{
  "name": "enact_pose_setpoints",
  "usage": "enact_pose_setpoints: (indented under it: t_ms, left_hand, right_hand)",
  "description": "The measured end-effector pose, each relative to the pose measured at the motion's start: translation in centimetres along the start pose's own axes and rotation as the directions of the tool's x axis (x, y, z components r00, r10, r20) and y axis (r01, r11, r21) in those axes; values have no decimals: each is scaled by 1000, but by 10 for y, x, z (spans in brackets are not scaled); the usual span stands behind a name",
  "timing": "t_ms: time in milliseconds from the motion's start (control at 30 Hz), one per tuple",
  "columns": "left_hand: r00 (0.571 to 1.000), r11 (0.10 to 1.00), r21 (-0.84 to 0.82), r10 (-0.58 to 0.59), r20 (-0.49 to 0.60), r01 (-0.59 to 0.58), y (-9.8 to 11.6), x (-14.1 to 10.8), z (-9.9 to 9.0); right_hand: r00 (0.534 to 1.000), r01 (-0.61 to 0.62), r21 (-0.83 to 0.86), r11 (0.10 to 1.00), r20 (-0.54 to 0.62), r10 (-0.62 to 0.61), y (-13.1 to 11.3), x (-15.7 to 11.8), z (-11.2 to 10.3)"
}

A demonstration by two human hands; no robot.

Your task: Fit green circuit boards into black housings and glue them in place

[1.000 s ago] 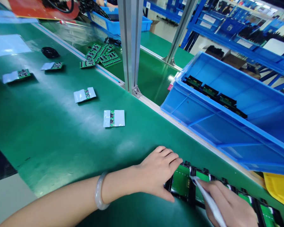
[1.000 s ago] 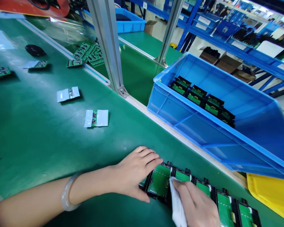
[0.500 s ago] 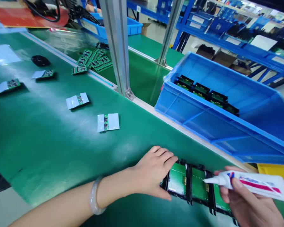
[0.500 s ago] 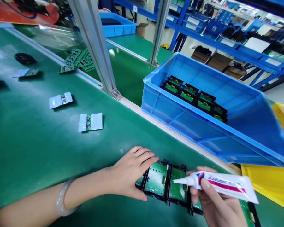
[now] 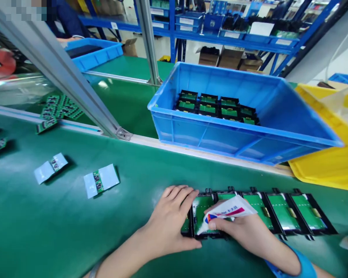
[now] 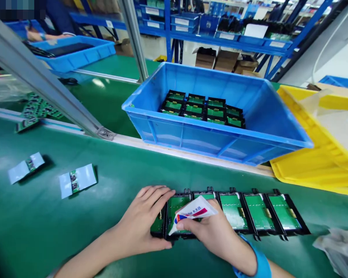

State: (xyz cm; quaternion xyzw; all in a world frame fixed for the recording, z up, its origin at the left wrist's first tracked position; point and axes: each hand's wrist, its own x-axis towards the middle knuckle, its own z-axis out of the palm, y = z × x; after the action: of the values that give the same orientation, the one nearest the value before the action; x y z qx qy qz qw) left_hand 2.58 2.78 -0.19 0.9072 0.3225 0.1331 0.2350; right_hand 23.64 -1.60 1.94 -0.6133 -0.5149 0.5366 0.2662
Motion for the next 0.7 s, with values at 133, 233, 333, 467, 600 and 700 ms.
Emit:
enact_pose_setpoints:
  t_ms: [133,233,333,467,600,700]
  left_hand:
    - [1000,1000,28,4,15,-4,1,2,-1]
    - [1000,999,38,13,3,-13,0,2,-1]
    - [1000,999,45,25,-13,-24,-1,1,1]
    - [999,998,50,46,-22,-45,-3,1,4]
    - [999,997,60,47,-25,-45,-3,1,4]
    - [998,997,54,50,-25,-49,-3,0,4]
  right_hand:
    - [995,75,-69,995,71,-70,0,5,2]
    - [990,108,-87,990,98,-100,1,8,2]
    - [986,128,-83,988,118,-118,0,9,2]
    - [972,208,-89,974,133,-195,-2,11,1]
    - [961,252,-102,962,143,-236,-4,14,2]
    - [958,265,-105,959,143,-249,-5,16,2]
